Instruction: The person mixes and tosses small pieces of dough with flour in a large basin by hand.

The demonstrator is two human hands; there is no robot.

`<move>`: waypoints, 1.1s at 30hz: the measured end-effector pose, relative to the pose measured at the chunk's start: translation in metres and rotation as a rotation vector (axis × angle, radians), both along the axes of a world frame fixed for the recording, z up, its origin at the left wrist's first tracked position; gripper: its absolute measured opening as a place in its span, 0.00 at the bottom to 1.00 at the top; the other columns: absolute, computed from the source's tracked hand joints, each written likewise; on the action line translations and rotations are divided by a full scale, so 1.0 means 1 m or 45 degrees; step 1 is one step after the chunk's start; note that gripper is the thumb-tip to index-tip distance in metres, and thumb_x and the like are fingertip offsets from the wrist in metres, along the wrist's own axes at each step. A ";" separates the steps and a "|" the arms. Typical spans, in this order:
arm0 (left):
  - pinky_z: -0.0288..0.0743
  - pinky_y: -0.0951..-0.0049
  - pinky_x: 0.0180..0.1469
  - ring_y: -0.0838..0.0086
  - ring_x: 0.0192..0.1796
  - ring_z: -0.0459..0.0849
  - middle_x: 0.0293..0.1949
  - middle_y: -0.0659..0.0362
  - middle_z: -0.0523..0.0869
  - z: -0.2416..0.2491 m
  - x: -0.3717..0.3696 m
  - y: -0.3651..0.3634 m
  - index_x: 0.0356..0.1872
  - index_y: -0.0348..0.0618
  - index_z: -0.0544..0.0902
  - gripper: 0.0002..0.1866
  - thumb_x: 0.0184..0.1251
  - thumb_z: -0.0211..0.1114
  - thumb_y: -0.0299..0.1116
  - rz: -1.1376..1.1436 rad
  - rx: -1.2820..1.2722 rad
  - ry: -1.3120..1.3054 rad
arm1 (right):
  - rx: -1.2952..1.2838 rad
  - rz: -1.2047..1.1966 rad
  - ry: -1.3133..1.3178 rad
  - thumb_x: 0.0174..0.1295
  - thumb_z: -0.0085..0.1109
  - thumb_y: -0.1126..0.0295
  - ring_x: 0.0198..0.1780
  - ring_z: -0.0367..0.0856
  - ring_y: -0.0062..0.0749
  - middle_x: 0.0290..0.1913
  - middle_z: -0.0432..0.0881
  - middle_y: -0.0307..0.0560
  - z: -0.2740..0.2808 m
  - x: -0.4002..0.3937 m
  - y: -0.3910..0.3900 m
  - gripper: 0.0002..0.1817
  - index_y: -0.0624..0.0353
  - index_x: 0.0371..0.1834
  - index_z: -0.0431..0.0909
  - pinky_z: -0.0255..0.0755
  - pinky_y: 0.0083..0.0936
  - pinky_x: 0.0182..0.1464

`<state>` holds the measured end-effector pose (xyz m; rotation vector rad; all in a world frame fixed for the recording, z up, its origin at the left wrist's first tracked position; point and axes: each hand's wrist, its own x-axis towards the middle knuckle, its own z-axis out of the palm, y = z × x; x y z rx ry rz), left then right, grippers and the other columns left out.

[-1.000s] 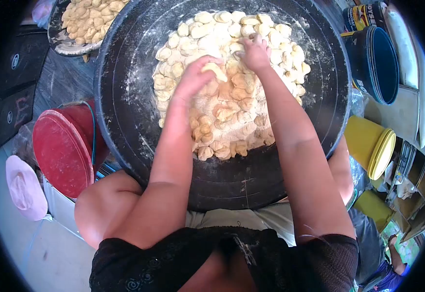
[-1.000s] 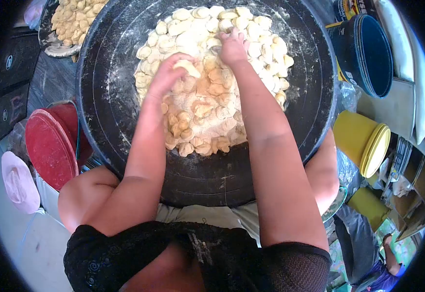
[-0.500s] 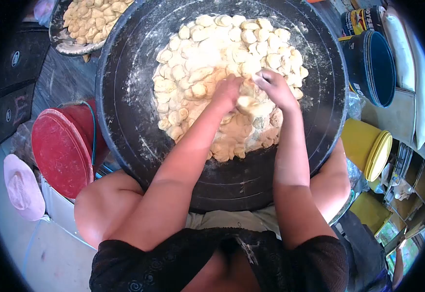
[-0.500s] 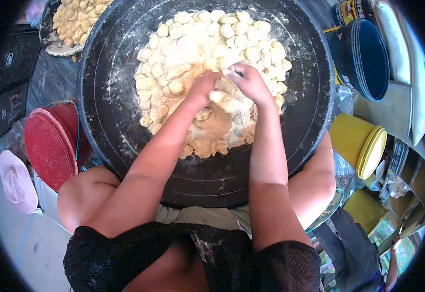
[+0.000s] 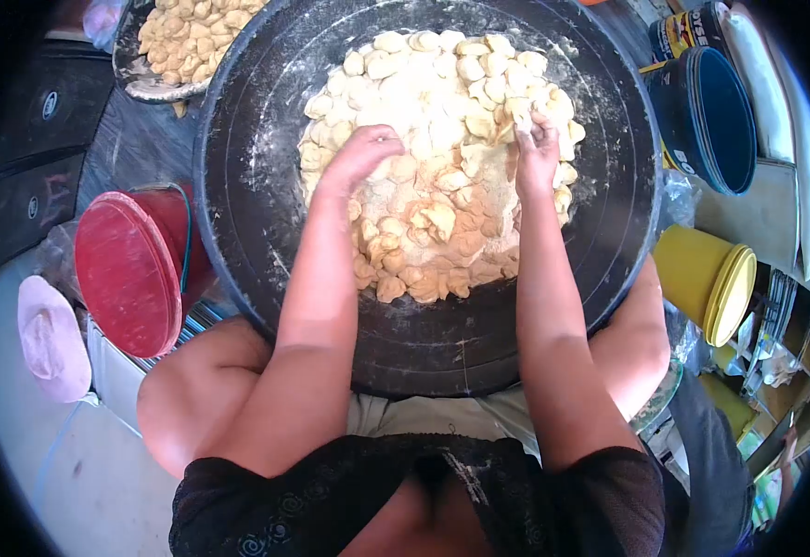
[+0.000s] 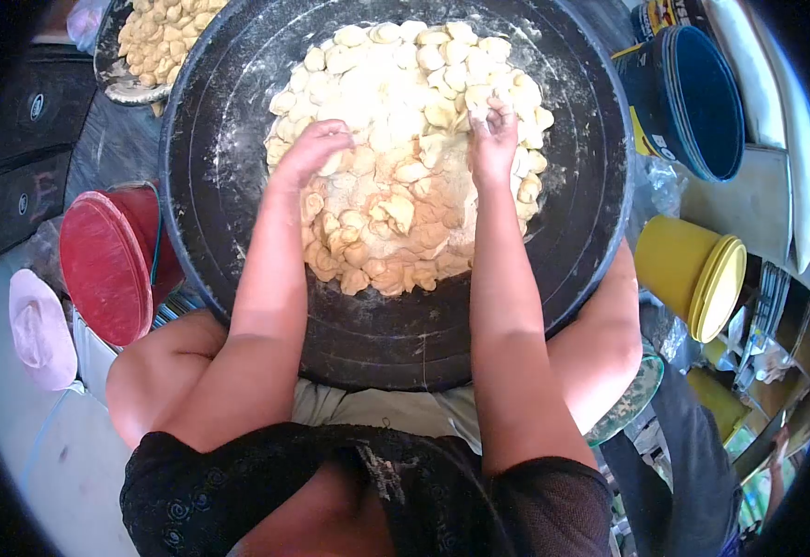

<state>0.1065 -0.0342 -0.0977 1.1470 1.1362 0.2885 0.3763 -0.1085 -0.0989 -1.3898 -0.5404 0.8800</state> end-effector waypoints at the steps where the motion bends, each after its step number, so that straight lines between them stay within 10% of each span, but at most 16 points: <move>1: 0.72 0.75 0.42 0.76 0.37 0.77 0.32 0.62 0.80 0.001 -0.011 0.005 0.30 0.42 0.81 0.10 0.54 0.71 0.35 -0.107 -0.010 0.092 | 0.046 -0.033 0.001 0.63 0.57 0.81 0.42 0.74 0.17 0.41 0.79 0.39 0.022 -0.009 -0.006 0.13 0.61 0.51 0.76 0.69 0.17 0.45; 6: 0.73 0.73 0.46 0.71 0.39 0.79 0.35 0.58 0.82 0.003 0.008 -0.013 0.33 0.39 0.82 0.14 0.55 0.73 0.39 -0.116 0.531 0.261 | 0.021 0.474 0.087 0.65 0.60 0.71 0.44 0.74 0.18 0.41 0.77 0.31 0.065 -0.005 -0.036 0.11 0.58 0.49 0.81 0.69 0.20 0.48; 10: 0.75 0.64 0.51 0.58 0.47 0.82 0.45 0.47 0.83 -0.001 0.074 -0.039 0.46 0.38 0.81 0.14 0.59 0.65 0.30 0.006 0.431 0.186 | -0.451 0.552 -0.982 0.59 0.65 0.63 0.59 0.73 0.39 0.55 0.79 0.43 0.037 0.010 -0.020 0.19 0.52 0.53 0.81 0.63 0.37 0.63; 11: 0.75 0.63 0.54 0.58 0.51 0.82 0.48 0.47 0.82 -0.012 0.089 -0.048 0.51 0.39 0.80 0.17 0.60 0.64 0.29 -0.073 0.401 0.125 | -0.706 0.566 -1.299 0.53 0.68 0.62 0.73 0.57 0.49 0.71 0.65 0.50 0.017 0.016 -0.020 0.27 0.45 0.59 0.78 0.51 0.53 0.71; 15: 0.71 0.58 0.62 0.56 0.59 0.77 0.59 0.43 0.75 -0.016 0.127 -0.084 0.65 0.40 0.69 0.32 0.61 0.68 0.38 -0.320 0.766 0.499 | -0.999 0.850 -1.648 0.50 0.69 0.63 0.79 0.35 0.54 0.79 0.48 0.48 0.011 0.003 -0.027 0.32 0.33 0.62 0.74 0.28 0.68 0.72; 20: 0.72 0.57 0.59 0.55 0.56 0.79 0.49 0.48 0.81 0.009 0.129 -0.067 0.51 0.38 0.80 0.24 0.52 0.71 0.35 -0.614 0.805 0.633 | -0.618 0.719 -1.328 0.51 0.69 0.61 0.74 0.54 0.48 0.70 0.65 0.48 -0.006 0.041 -0.041 0.30 0.43 0.61 0.74 0.44 0.57 0.71; 27: 0.74 0.65 0.53 0.61 0.48 0.81 0.43 0.50 0.84 0.056 0.070 0.008 0.43 0.37 0.83 0.16 0.53 0.65 0.31 0.199 1.043 0.063 | -1.000 0.474 -1.581 0.53 0.68 0.53 0.63 0.66 0.43 0.58 0.74 0.48 0.006 0.024 -0.025 0.30 0.50 0.59 0.75 0.54 0.48 0.65; 29: 0.74 0.69 0.53 0.64 0.48 0.80 0.44 0.54 0.82 0.084 0.051 0.019 0.43 0.41 0.83 0.14 0.53 0.64 0.31 0.159 0.544 -0.114 | -1.061 0.460 -1.724 0.54 0.68 0.56 0.56 0.72 0.39 0.51 0.77 0.47 0.010 0.017 -0.018 0.24 0.51 0.53 0.77 0.59 0.45 0.63; 33: 0.74 0.71 0.53 0.66 0.48 0.79 0.46 0.56 0.81 0.077 0.028 0.016 0.42 0.45 0.83 0.13 0.55 0.65 0.33 -0.333 0.263 0.011 | -0.205 0.242 -0.405 0.58 0.65 0.65 0.36 0.74 0.20 0.31 0.77 0.34 -0.014 0.041 -0.024 0.15 0.56 0.47 0.78 0.68 0.23 0.49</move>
